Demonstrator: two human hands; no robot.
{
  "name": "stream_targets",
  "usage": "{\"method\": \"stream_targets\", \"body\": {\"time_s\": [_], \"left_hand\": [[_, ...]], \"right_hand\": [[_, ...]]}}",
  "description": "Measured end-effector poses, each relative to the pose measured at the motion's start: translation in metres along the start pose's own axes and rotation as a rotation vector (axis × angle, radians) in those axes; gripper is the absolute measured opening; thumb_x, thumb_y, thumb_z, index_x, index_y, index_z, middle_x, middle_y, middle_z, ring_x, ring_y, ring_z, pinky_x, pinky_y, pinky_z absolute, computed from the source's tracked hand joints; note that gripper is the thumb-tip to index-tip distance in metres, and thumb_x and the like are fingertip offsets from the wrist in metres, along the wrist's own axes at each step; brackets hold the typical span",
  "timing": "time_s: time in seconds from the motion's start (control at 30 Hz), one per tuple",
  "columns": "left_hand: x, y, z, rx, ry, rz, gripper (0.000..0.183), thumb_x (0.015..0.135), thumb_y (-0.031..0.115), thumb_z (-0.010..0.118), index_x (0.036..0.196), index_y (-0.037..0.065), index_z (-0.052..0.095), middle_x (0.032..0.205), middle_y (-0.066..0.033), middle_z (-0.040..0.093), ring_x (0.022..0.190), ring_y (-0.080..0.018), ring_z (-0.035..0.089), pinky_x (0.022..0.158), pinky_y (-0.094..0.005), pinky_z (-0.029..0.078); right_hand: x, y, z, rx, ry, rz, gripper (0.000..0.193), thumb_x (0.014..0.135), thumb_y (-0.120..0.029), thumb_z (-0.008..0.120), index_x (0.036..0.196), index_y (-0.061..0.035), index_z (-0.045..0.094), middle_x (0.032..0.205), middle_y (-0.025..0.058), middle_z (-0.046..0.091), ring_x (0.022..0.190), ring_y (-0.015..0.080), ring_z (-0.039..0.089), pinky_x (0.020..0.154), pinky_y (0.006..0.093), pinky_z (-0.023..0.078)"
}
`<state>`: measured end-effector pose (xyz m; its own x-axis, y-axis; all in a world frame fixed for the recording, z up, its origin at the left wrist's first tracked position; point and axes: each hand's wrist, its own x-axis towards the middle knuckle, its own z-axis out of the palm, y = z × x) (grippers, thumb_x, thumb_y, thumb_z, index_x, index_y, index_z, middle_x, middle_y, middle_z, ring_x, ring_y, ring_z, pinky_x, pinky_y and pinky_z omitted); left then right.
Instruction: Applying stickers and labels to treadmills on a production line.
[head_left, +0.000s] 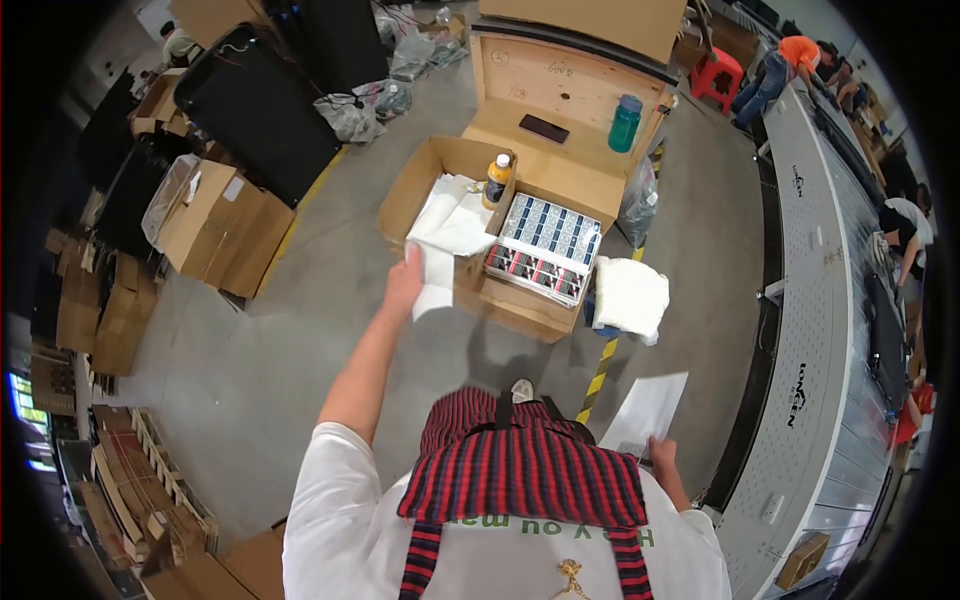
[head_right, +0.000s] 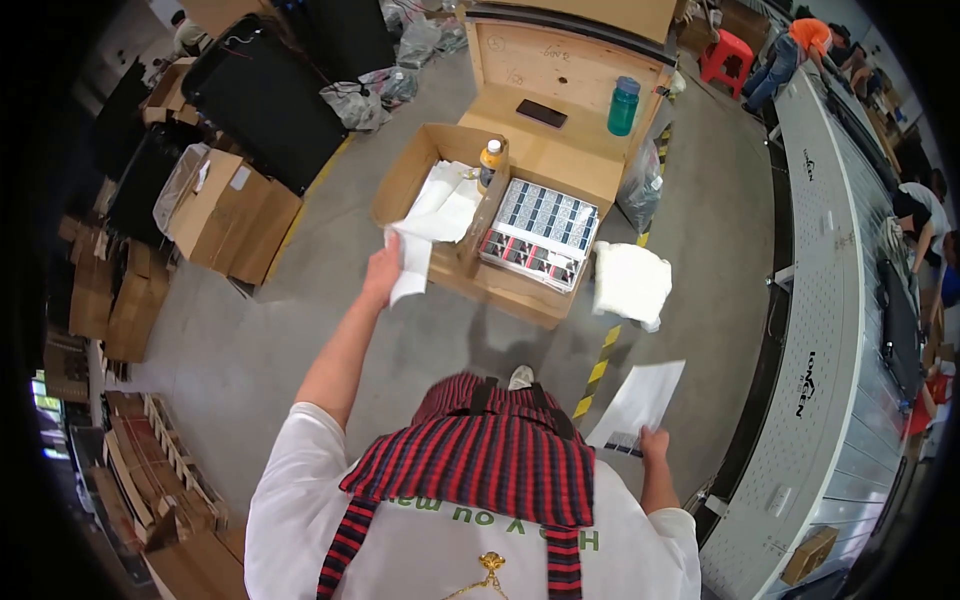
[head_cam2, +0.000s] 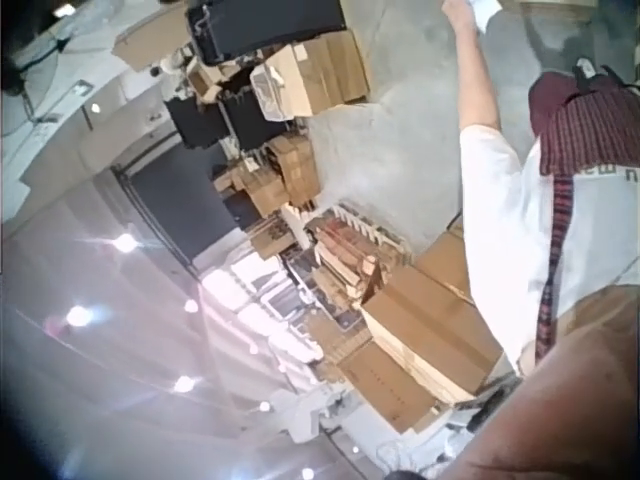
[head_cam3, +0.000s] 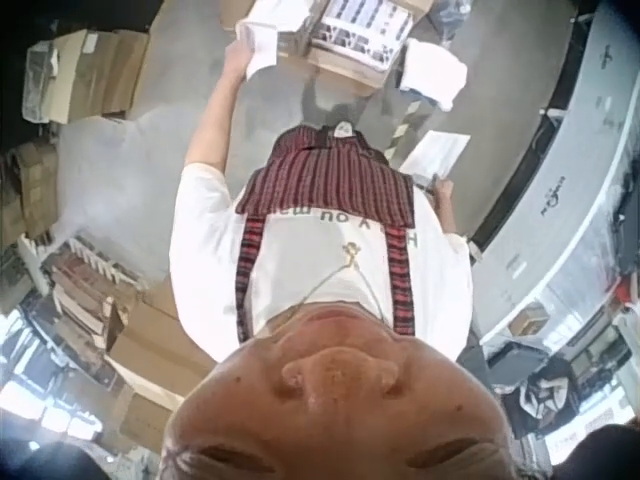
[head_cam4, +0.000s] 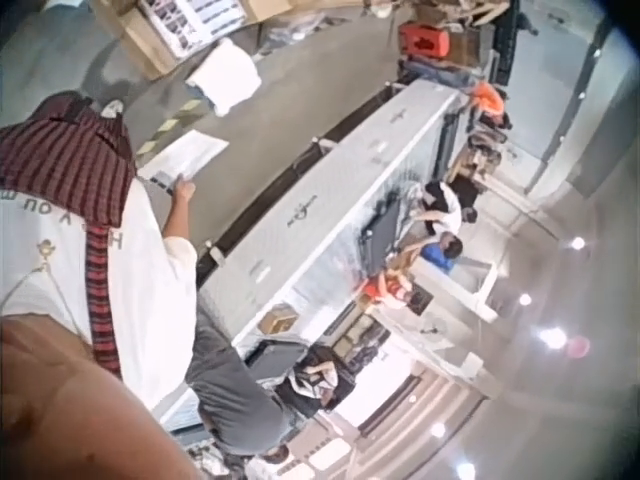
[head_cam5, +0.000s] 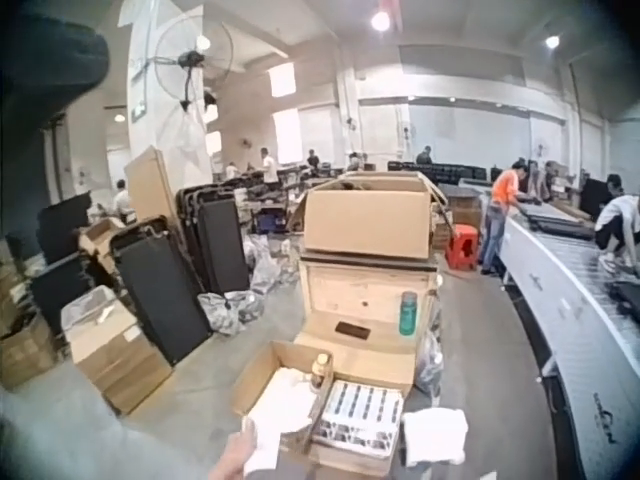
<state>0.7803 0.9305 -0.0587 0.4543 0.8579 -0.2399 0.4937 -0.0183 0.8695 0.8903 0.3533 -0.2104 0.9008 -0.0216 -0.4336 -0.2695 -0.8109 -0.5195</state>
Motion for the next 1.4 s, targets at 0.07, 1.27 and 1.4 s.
{"method": "stream_targets", "body": {"time_s": [0.07, 1.27, 1.4], "left_hand": [[0.039, 0.02, 0.004, 0.008, -0.044, -0.031, 0.067, 0.082, 0.055, 0.039, 0.088, -0.009, 0.058, 0.08, -0.0166, 0.059, 0.077, -0.0194, 0.053, 0.071, -0.0322, 0.041], [0.068, -0.097, 0.362, 0.863, -0.432, 0.267, 0.06, 0.069, 0.039, 0.064, 0.108, -0.002, 0.045, 0.105, -0.0168, 0.05, 0.099, -0.0322, 0.047, 0.077, -0.0436, 0.043], [0.039, -0.086, 0.407, 1.039, -0.267, 0.086, 0.079, 0.064, 0.045, 0.067, 0.118, -0.001, 0.033, 0.123, -0.0155, 0.034, 0.112, -0.0322, 0.034, 0.08, -0.0467, 0.041]], "right_hand": [[0.019, -0.036, -0.008, 0.082, -0.019, 0.032, 0.034, 0.071, -0.023, 0.061, 0.077, 0.0104, 0.057, 0.069, 0.0194, 0.06, 0.063, 0.0223, 0.056, 0.056, 0.0378, 0.044], [-0.104, -0.04, -0.003, 0.271, 0.032, 0.798, 0.028, 0.079, -0.017, 0.055, 0.094, 0.0066, 0.057, 0.083, 0.0073, 0.06, 0.075, 0.0124, 0.052, 0.067, 0.0276, 0.042], [-0.143, 0.017, -0.009, 0.451, 0.245, 0.731, 0.03, 0.078, -0.016, 0.056, 0.096, 0.0074, 0.056, 0.084, 0.0073, 0.06, 0.075, 0.0133, 0.053, 0.068, 0.0281, 0.042]]}}
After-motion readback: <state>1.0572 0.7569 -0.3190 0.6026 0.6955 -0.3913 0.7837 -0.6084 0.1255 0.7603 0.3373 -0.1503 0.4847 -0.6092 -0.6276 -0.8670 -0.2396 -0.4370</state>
